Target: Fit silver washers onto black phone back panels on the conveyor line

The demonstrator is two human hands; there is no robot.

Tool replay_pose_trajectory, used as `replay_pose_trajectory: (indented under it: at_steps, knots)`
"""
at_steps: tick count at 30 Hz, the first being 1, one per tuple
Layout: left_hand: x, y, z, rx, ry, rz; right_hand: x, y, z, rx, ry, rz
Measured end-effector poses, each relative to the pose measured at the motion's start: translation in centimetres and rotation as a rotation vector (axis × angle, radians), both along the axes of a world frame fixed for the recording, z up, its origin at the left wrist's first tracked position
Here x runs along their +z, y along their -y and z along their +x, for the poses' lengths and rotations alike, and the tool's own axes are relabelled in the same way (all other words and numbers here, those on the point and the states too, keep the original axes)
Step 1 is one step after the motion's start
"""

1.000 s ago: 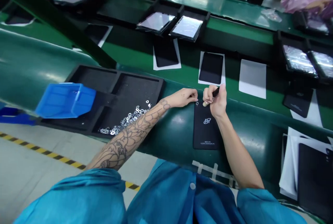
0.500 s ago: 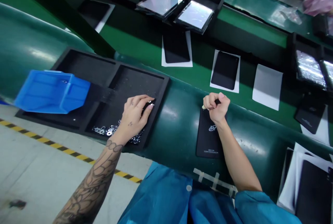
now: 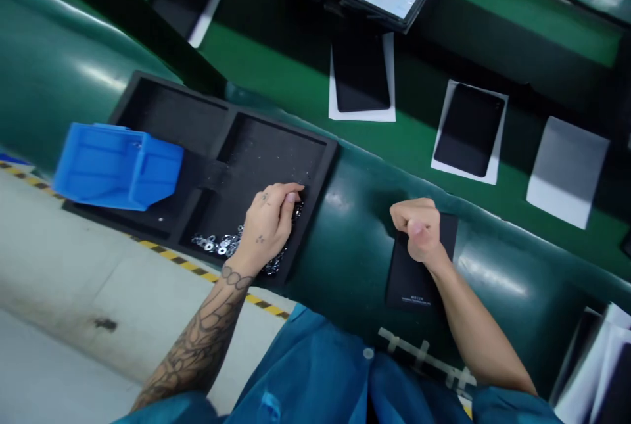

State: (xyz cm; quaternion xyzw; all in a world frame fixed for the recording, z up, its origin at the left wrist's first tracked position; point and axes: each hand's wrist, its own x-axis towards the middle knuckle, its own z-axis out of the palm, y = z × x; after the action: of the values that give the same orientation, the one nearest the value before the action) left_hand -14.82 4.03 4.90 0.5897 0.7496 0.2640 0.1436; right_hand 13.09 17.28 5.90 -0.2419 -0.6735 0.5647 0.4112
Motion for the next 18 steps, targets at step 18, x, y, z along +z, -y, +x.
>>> replay_pose_trajectory:
  at_steps: [18]
  knots:
    - [1.3,7.9,-0.9,0.047,-0.235,-0.251,1.1,-1.0,0.4,0.005,-0.105,-0.176]
